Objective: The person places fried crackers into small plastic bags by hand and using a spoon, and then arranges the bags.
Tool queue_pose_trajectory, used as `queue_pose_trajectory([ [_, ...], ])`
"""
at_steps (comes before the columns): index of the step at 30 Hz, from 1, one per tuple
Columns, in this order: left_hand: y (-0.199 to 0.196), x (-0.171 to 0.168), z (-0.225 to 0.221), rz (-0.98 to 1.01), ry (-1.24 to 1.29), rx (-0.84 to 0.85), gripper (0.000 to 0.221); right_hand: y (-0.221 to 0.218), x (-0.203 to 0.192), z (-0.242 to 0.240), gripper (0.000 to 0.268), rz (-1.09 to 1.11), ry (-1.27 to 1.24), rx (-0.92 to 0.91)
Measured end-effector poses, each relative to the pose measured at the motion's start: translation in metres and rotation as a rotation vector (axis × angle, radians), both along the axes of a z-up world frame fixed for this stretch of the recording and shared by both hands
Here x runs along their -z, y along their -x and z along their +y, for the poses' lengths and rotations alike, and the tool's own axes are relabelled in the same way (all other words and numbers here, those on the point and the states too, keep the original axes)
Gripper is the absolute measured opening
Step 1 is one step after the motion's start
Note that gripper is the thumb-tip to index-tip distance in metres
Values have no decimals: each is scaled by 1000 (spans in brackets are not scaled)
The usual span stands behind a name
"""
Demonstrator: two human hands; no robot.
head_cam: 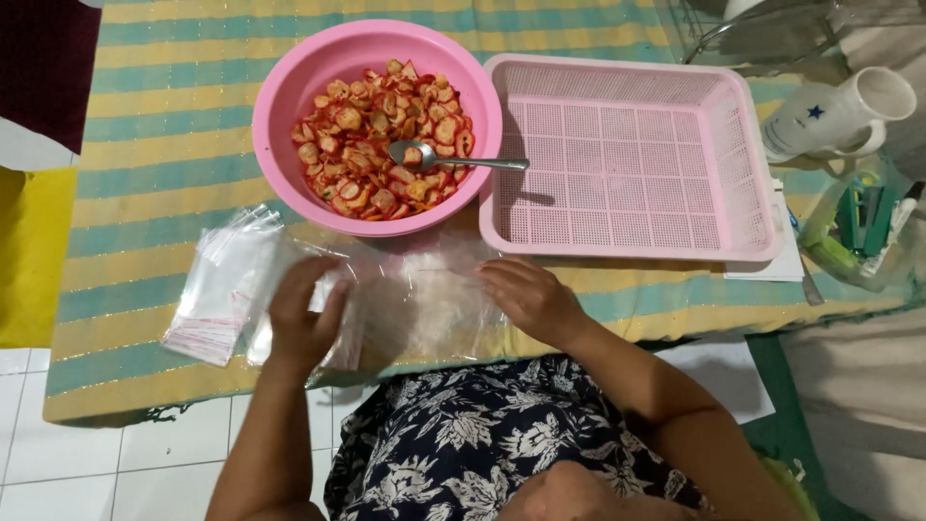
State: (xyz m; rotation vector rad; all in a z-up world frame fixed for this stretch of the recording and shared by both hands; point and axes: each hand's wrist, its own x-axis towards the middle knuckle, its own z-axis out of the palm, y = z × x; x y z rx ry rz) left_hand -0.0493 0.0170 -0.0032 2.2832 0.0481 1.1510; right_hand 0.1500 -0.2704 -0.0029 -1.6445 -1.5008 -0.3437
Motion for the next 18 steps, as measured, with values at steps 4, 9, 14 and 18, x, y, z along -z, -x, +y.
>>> queue_pose_trajectory([
  [4, -30, 1, -38, 159, 295, 221, 9, -15, -14, 9, 17, 72, -77, -32],
  [9, -69, -57, -64, 279, 537, 385, 21, -30, -38, 27, 18, -23, -156, -87],
  [14, -99, -40, -65, 334, 590, 407, 28, -46, -5, 46, 23, -236, -280, -85],
  [18, -106, -50, -74, 374, 878, 353, 25, -40, -8, 49, 25, -222, -252, -161],
])
